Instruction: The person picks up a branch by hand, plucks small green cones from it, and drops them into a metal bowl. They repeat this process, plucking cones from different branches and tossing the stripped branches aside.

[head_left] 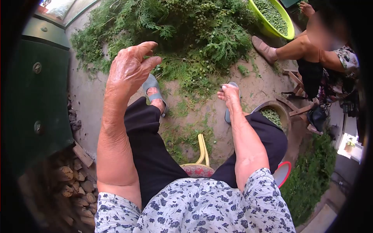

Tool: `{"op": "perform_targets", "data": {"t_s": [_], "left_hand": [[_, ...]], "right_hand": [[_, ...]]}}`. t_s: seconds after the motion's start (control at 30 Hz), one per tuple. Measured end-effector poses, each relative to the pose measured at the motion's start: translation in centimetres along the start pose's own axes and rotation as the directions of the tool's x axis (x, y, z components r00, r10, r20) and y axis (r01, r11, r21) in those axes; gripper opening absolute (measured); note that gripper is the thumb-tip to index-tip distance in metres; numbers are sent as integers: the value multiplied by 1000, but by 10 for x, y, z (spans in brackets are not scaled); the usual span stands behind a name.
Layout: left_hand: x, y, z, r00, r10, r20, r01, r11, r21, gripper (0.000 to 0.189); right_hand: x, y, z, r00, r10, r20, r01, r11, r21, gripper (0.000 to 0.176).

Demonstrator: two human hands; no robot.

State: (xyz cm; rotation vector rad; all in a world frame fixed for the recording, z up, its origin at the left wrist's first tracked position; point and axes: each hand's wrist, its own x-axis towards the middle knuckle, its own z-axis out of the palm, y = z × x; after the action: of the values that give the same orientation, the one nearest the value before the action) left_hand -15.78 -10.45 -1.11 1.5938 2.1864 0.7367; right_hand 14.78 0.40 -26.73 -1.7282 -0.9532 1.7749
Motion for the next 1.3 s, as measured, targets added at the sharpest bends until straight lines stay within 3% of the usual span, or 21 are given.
{"op": "perform_targets", "data": {"t_s": [0.07, 0.13, 0.17, 0.23, 0.27, 0.3, 0.33, 0.37, 0.4, 0.47, 0.5, 0.67, 0.77, 0.83, 0.87, 0.93, 0.97, 1.13, 1.23, 1.3], "left_hand": [[0, 4, -1, 999, 31, 7, -31, 999, 24, 35], [-1, 11, -3, 998, 4, 59, -5, 1000, 23, 35], [-1, 13, -3, 997, -10, 70, 10, 1000, 4, 35], [-1, 15, 0, 997, 1, 74, -3, 999, 33, 35], [1, 19, 1, 996, -4, 85, 1, 999, 35, 35], [3, 25, 2, 995, 8, 97, -9, 1000, 17, 35], [4, 28, 5, 994, 20, 107, -20, 1000, -1, 35], [6, 27, 10, 991, 98, 95, -101, 995, 28, 36], [7, 28, 14, 990, 95, 102, -99, 995, 32, 36], [11, 36, 19, 985, 128, 119, -135, 989, 61, 37], [13, 38, 21, 985, 125, 116, -131, 990, 52, 36], [20, 49, 25, 980, 159, 123, -168, 983, 68, 36], [19, 51, 26, 984, 144, 110, -146, 989, 15, 34], [20, 50, 25, 989, 128, 76, -128, 992, -7, 32], [20, 50, 27, 988, 143, 55, -142, 990, -12, 32], [20, 47, 30, 977, 203, -59, -202, 979, 13, 30], [22, 50, 28, 993, 116, -16, -116, 993, 7, 27], [25, 52, 36, 991, 99, -95, -99, 995, 6, 27], [32, 57, 44, 947, 242, -210, -230, 970, 80, 42], [36, 64, 48, 925, 299, -233, -277, 953, 123, 50]], "right_hand": [[2, 30, -5, 996, 83, -13, -83, 996, 12, 21], [7, 55, -3, 938, 343, -52, -344, 939, -18, 22], [10, 67, 0, 934, 353, -56, -355, 935, -16, 22], [21, 92, 5, 960, 281, 11, -272, 938, -214, 27], [27, 103, 8, 956, 292, 10, -284, 935, -212, 27], [30, 108, 14, 992, -93, 90, 128, 784, -607, 32], [35, 112, 20, 863, -392, 319, 458, 341, -821, 36], [39, 115, 26, 895, -310, 321, 435, 452, -779, 41], [33, 99, 37, 897, -305, 320, 433, 457, -777, 41], [17, 68, 60, 944, -88, 317, 329, 280, -902, 36], [20, 66, 65, 948, -4, 319, 312, 213, -926, 42], [40, 78, 74, 963, 0, 269, 266, 157, -951, 49], [37, 81, 65, 945, -136, 296, 319, 201, -926, 49], [29, 69, 56, 827, -472, 307, 474, 288, -832, 43], [26, 59, 52, 815, -492, 305, 478, 275, -834, 43], [11, 26, 49, 692, -680, 241, 590, 340, -733, 34], [1, 8, 50, 646, -738, 194, 608, 345, -715, 27], [-47, -96, 46, 452, -861, 231, 752, 230, -617, 23], [-79, -154, 48, 331, -881, 340, 827, 97, -554, 18], [-106, -185, 48, 326, -859, 394, 851, 86, -517, 17]]}}
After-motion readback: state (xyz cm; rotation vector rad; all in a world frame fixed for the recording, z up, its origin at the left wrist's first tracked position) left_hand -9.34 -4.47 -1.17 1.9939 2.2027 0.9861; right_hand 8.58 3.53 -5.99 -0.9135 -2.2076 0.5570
